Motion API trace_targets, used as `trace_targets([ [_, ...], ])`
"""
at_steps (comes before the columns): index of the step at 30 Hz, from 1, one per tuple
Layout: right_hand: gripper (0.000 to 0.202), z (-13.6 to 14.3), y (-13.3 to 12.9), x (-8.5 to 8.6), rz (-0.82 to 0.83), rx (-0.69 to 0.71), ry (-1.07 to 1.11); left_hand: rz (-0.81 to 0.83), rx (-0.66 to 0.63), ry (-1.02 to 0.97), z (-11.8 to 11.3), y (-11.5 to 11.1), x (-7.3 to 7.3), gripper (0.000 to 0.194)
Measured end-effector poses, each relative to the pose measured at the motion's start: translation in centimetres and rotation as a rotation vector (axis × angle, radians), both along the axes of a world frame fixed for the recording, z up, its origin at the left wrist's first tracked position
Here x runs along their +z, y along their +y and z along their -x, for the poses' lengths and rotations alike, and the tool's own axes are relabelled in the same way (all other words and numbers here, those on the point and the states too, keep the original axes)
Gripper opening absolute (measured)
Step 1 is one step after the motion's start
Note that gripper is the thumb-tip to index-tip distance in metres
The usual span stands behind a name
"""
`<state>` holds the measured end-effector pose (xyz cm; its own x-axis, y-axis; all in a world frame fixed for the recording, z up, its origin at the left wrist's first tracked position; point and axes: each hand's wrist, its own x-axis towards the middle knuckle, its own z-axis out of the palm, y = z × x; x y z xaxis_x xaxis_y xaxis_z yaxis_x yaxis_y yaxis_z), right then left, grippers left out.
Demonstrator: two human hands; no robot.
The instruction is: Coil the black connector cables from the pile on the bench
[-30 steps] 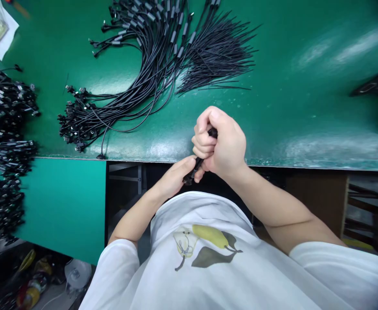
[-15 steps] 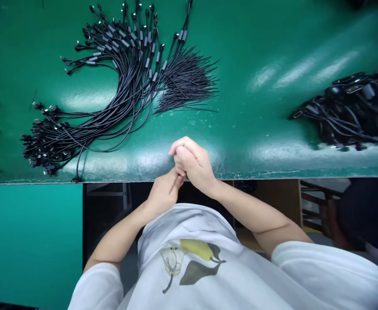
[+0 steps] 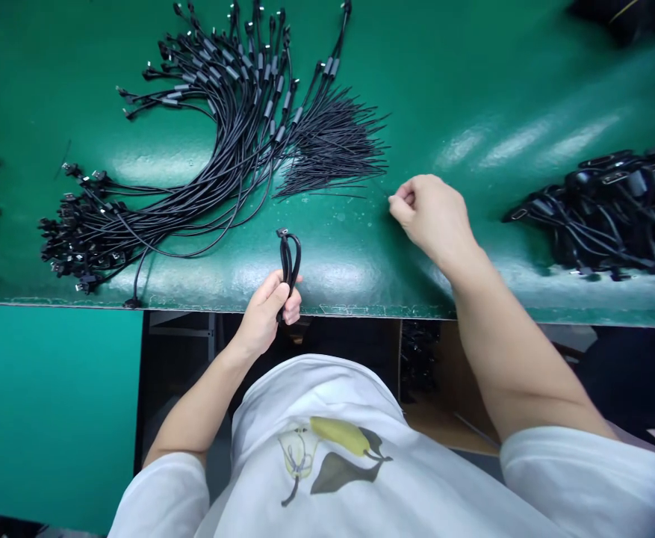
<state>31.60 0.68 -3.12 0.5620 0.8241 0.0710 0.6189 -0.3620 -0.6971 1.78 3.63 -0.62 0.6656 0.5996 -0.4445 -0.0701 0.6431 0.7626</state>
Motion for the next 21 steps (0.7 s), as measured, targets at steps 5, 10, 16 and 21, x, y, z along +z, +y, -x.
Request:
trace_targets([
  [5,0.011,7.4,-3.6,1.7,-0.061,0.186,0.364,0.03,-0.045,-0.068,0.0,-0.8,0.5,0.059],
  [10,0.016,14.0,-5.2,2.3,-0.162,0.566,0.136,-0.127,-0.065,-0.034,0.3,-1.5,0.4,0.053],
  [16,0.029,14.6,-4.6,3.1,-0.299,0.758,-0.677,-0.504,0.075,0.241,1.0,-2.3,-0.2,0.047],
  [21,0.032,14.5,-3.3,3.9,-0.485,1.084,-0.979,-0.587,0.016,0.367,1.4,-2.0,-1.4,0.038],
])
